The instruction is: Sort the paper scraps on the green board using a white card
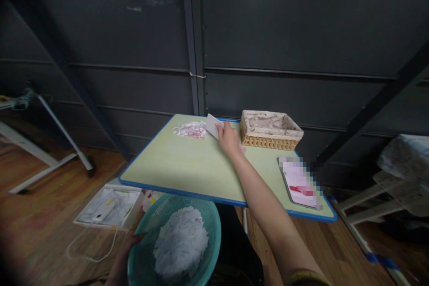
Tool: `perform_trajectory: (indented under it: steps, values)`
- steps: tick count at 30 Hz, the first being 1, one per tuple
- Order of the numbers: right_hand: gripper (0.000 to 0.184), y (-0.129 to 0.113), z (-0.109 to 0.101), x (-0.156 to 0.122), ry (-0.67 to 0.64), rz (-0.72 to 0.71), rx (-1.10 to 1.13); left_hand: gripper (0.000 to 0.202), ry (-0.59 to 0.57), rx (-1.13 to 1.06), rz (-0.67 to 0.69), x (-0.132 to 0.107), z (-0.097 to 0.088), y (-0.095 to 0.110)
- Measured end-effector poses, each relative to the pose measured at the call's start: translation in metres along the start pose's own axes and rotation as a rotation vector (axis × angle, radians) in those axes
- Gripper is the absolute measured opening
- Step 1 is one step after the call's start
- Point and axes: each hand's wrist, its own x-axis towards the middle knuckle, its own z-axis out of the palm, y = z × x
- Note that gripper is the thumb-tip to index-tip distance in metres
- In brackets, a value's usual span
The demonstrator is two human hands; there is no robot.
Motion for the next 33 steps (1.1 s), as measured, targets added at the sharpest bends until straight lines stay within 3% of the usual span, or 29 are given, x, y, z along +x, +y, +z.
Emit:
perform_trajectory:
  steps: [6, 11, 19, 22, 33]
  values:
    - [0.040, 0.001, 0.002, -0.009, -0.043, -0.049, -0.052, 0.047, -0.058, 0.020, -0.005, 0.018, 0.018, -0.017]
    - [0.038, -0.002, 0.002, -0.012, -0.066, -0.077, -0.021, 0.047, -0.122, -0.012, -0.061, 0.029, 0.017, -0.023]
    - [0.040, 0.004, -0.001, -0.007, -0.009, -0.040, -0.031, 0.025, -0.102, -0.029, -0.048, 0.015, 0.014, -0.007]
    - [0.038, 0.007, 0.003, -0.006, -0.043, -0.072, 0.000, 0.025, -0.086, -0.023, -0.046, 0.012, 0.016, -0.001]
    - [0.042, 0.009, 0.000, -0.005, 0.022, -0.040, 0.033, 0.012, -0.084, -0.019, -0.001, 0.011, 0.008, 0.001]
